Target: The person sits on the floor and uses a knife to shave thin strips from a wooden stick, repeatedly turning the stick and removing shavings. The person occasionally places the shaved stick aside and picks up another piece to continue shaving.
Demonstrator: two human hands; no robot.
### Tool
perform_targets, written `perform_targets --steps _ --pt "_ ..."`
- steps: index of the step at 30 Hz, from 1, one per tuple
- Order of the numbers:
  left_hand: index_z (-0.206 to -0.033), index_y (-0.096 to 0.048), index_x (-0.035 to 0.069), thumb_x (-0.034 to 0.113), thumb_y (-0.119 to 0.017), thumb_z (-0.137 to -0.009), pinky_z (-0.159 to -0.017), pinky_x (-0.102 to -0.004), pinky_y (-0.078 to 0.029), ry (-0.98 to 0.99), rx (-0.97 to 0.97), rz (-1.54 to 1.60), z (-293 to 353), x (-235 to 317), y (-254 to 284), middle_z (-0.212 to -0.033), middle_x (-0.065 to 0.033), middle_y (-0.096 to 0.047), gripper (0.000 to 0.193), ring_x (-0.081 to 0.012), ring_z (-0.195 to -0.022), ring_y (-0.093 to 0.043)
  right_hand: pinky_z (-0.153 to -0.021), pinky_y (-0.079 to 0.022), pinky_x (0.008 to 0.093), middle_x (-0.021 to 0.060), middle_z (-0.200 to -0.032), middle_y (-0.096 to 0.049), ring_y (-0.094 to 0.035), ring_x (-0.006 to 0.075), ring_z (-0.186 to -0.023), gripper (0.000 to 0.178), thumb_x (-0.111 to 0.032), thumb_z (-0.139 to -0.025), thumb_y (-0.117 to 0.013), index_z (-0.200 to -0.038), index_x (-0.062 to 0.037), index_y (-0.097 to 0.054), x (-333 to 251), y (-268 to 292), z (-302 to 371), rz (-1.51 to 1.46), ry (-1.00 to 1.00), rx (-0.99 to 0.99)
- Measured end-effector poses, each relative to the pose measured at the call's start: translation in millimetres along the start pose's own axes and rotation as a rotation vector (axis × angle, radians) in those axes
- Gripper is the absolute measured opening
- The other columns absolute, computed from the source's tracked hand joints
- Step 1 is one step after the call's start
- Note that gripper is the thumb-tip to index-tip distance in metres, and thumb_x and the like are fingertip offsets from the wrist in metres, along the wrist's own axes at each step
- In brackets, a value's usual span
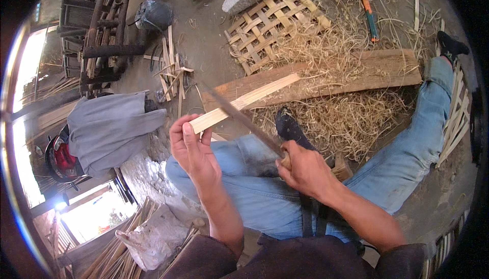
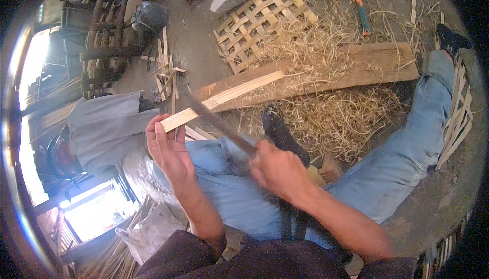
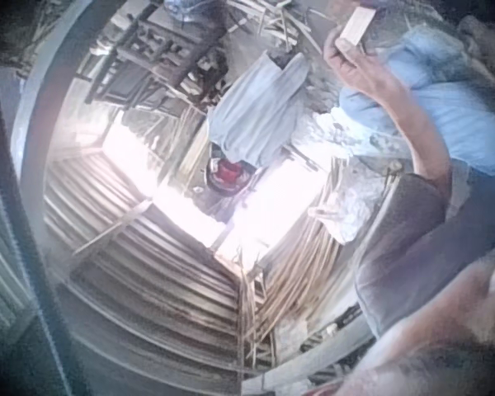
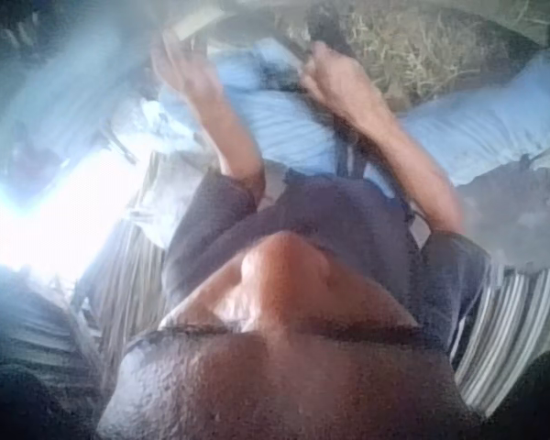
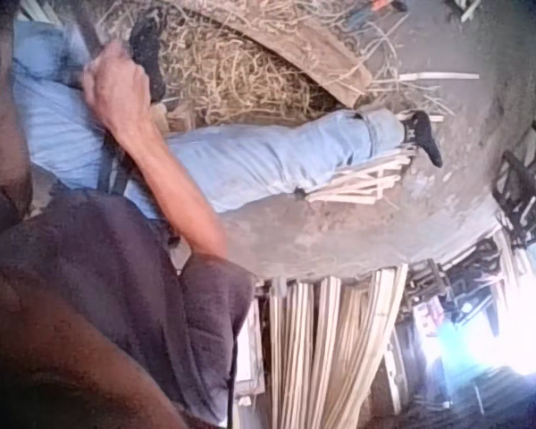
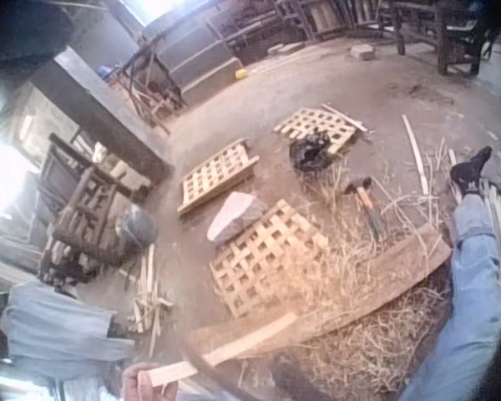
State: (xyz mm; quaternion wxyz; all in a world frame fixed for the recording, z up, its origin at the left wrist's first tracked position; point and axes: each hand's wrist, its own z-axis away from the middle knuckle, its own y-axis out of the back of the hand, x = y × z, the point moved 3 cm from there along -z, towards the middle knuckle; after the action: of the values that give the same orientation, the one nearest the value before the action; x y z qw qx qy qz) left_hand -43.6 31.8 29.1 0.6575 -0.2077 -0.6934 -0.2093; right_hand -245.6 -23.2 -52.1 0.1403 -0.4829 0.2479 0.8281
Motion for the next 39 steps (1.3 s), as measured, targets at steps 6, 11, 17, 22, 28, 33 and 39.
perform_targets --steps 6,11,17,22,28,33,39 --pt "-0.113 -0.046 0.008 0.015 -0.041 -0.096 -0.091 -0.0351 -0.044 -0.101 0.213 0.449 -3.3 -14.2 -25.6 -0.085 -0.0018 -0.053 0.019 -0.0131 -0.084 -0.054 -0.071 -0.051 0.0475 0.0264 -0.08 -0.064 -0.064 0.0429 -0.08 0.052 -0.027 -0.078 -0.073 -0.109 0.0082 -0.049 52.8 21.0 -29.1 0.074 -0.121 0.173" --pt "-0.105 -0.048 0.008 0.027 -0.047 -0.095 -0.053 -0.0259 -0.029 -0.347 0.039 0.552 -10.2 -14.0 -36.5 -0.059 0.004 -0.028 0.022 -0.0076 -0.053 -0.028 -0.072 -0.053 0.048 0.0244 -0.082 -0.065 -0.064 0.0424 -0.08 0.052 -0.028 -0.076 -0.074 -0.108 0.0042 -0.048 26.8 11.4 -22.2 0.131 -0.044 0.04" --pt "-0.098 -0.046 0.006 0.035 -0.056 -0.09 -0.046 -0.0271 -0.018 -0.498 -0.291 0.436 -13.3 -2.1 -39.6 -0.053 0.0046 -0.025 0.032 -0.0071 -0.046 -0.02 -0.072 -0.052 0.0511 0.0283 -0.082 -0.064 -0.064 0.0455 -0.08 0.043 -0.022 -0.079 -0.068 -0.107 0.0052 -0.049 -35.3 18.2 13.0 -0.04 0.034 -0.127" --pt "-0.092 -0.041 0.007 0.041 -0.061 -0.086 -0.046 -0.0279 -0.017 -0.496 -0.394 0.459 -12.5 -0.6 -46.5 -0.053 0.0046 -0.026 0.04 -0.0071 -0.046 -0.02 -0.07 -0.052 0.0517 0.0305 -0.079 -0.063 -0.063 0.0462 -0.08 0.039 -0.018 -0.079 -0.063 -0.107 0.0067 -0.05 -15.3 17.8 7.8 -0.066 0.033 -0.066" --pt "-0.091 -0.037 0.008 0.041 -0.063 -0.086 -0.046 -0.0284 -0.018 -0.509 -0.412 0.375 2.1 5.5 -57.0 -0.053 0.0045 -0.026 0.042 -0.0076 -0.046 -0.019 -0.069 -0.051 0.0507 0.0266 -0.072 -0.062 -0.062 0.0462 -0.075 0.037 -0.013 -0.078 -0.064 -0.107 0.0056 -0.048 4.1 36.2 1.4 0.004 0.077 -0.035" --pt "-0.091 -0.037 0.007 0.039 -0.064 -0.086 -0.045 -0.0281 -0.018 -0.5 -0.456 0.388 7.2 2.0 -63.4 -0.053 0.0041 -0.026 0.042 -0.008 -0.046 -0.021 -0.07 -0.051 0.0502 0.0274 -0.075 -0.062 -0.063 0.0449 -0.075 0.036 -0.014 -0.077 -0.065 -0.104 0.0056 -0.049 -4.1 40.0 9.7 0.023 0.108 -0.069" --pt "-0.091 -0.037 0.007 0.036 -0.064 -0.085 -0.046 -0.0279 -0.017 -0.52 -0.42 0.386 3.3 7.8 -64.6 -0.054 0.0041 -0.026 0.04 -0.0076 -0.046 -0.02 -0.073 -0.051 0.051 0.0295 -0.076 -0.063 -0.064 0.0449 -0.077 0.033 -0.015 -0.078 -0.06 -0.102 0.0061 -0.051 74.3 32.1 -40.4 0.149 -0.12 0.026"
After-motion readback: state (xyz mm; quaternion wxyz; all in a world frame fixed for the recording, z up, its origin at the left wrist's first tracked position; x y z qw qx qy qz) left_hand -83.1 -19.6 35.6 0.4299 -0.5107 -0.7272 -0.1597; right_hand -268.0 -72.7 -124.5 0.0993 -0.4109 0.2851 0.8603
